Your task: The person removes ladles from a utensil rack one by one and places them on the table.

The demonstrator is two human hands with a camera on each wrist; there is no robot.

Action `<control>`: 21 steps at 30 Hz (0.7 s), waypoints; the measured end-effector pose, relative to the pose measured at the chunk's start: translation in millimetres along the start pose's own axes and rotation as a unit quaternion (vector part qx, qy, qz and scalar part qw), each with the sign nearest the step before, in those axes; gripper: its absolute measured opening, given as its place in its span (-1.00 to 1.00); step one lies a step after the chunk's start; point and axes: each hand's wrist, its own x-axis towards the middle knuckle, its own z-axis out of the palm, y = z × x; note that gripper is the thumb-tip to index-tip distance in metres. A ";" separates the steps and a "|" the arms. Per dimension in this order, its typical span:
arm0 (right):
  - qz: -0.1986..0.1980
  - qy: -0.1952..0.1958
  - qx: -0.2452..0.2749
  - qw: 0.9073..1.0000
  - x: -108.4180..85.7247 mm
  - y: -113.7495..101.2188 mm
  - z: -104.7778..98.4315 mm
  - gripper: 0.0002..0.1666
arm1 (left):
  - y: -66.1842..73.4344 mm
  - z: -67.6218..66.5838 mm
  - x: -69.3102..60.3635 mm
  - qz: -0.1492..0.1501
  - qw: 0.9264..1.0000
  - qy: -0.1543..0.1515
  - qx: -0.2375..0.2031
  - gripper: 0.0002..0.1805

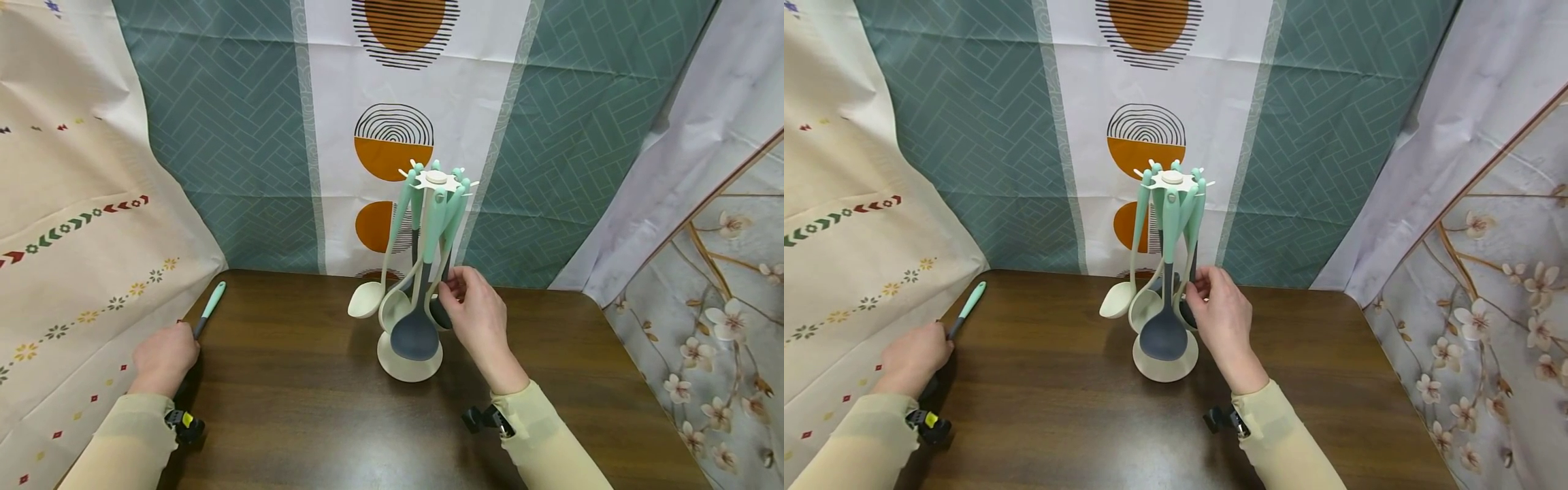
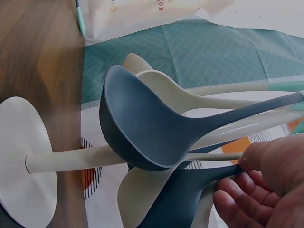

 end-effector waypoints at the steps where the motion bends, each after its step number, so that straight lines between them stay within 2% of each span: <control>1: 0.000 0.000 0.000 1.000 -0.1 0.0 0.1 -0.83 | 0.1 -0.1 -0.1 -0.001 1.000 0.001 0.000 -0.80; 11: -0.006 0.001 -0.002 1.000 -0.2 -0.1 0.7 -0.83 | -0.8 1.1 -0.2 0.001 1.000 0.000 0.001 -0.78; 21: -0.007 0.002 -0.004 1.000 -0.2 -0.2 -0.1 -0.83 | -0.6 0.6 0.3 -0.008 1.000 -0.016 -0.004 -0.78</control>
